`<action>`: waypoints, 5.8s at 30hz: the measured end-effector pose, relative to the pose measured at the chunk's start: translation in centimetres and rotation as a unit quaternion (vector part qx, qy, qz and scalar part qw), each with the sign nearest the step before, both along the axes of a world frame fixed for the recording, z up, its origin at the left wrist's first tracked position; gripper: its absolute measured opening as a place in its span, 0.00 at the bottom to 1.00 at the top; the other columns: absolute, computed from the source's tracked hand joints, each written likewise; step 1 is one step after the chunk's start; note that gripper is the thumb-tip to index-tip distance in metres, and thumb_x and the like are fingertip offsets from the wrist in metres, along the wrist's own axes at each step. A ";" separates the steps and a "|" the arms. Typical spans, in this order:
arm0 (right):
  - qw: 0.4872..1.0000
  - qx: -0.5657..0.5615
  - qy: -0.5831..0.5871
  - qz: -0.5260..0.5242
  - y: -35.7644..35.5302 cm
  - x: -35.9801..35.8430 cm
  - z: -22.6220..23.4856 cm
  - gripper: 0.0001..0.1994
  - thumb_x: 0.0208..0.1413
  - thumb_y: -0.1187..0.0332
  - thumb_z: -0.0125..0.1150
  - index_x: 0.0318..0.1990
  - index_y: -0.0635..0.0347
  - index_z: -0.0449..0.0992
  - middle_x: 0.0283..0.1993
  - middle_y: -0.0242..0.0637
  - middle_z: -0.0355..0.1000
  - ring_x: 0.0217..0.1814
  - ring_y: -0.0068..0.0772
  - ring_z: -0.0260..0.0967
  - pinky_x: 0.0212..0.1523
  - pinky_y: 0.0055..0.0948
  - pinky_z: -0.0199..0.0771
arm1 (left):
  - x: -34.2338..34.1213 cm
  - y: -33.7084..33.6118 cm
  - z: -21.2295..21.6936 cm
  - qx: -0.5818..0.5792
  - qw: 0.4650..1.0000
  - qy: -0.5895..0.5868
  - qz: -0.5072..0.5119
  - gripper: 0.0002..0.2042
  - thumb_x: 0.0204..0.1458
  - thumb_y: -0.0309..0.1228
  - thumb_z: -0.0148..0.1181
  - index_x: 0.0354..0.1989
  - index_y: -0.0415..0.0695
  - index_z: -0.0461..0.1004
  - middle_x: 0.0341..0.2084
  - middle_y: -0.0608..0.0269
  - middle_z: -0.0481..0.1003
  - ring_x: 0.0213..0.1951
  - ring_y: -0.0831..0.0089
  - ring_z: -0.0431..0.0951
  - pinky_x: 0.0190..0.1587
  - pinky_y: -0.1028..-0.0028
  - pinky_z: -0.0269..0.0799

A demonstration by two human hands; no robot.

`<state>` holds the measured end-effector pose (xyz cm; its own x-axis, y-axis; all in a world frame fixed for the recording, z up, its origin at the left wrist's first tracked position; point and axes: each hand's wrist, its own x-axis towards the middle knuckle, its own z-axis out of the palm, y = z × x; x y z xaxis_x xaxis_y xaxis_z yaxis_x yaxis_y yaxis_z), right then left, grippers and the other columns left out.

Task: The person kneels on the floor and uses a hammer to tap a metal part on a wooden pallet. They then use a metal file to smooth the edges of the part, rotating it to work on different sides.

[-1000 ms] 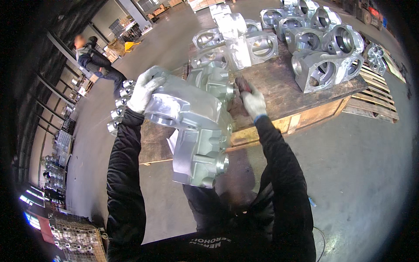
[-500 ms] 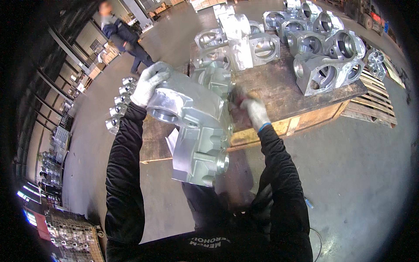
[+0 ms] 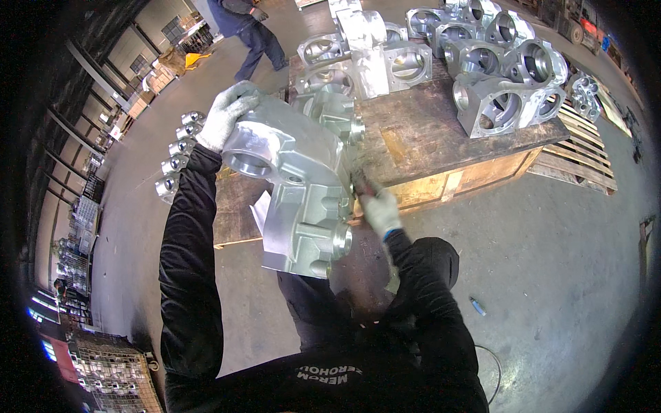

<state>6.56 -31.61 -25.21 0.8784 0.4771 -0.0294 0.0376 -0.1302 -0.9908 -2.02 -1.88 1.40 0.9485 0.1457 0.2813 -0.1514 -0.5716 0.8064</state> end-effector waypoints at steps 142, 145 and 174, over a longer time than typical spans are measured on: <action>0.920 -0.239 0.198 0.239 122.5 -53.8 -18.0 0.21 0.69 0.51 0.52 0.55 0.60 0.73 0.48 0.47 0.77 0.48 0.40 0.75 0.48 0.40 0.73 | -58.4 102.6 -34.2 -0.343 0.736 0.333 0.479 0.29 0.63 0.55 0.48 0.44 0.34 0.77 0.37 0.35 0.79 0.45 0.40 0.79 0.46 0.55 0.73; 0.925 -0.263 0.157 0.224 124.0 -52.7 -18.6 0.19 0.67 0.53 0.55 0.53 0.60 0.73 0.43 0.48 0.78 0.44 0.40 0.76 0.44 0.41 0.75 | -57.0 103.1 -35.7 -0.333 0.747 0.297 0.493 0.30 0.64 0.55 0.48 0.45 0.34 0.77 0.37 0.35 0.79 0.45 0.39 0.79 0.46 0.55 0.73; 0.866 -0.277 0.414 0.045 125.3 -53.3 -14.1 0.32 0.69 0.40 0.45 0.52 0.67 0.73 0.41 0.44 0.79 0.40 0.39 0.76 0.42 0.38 0.74 | -59.1 105.8 -41.1 -0.160 0.853 0.347 0.356 0.19 0.68 0.45 0.49 0.46 0.38 0.73 0.36 0.49 0.78 0.40 0.53 0.78 0.43 0.61 0.71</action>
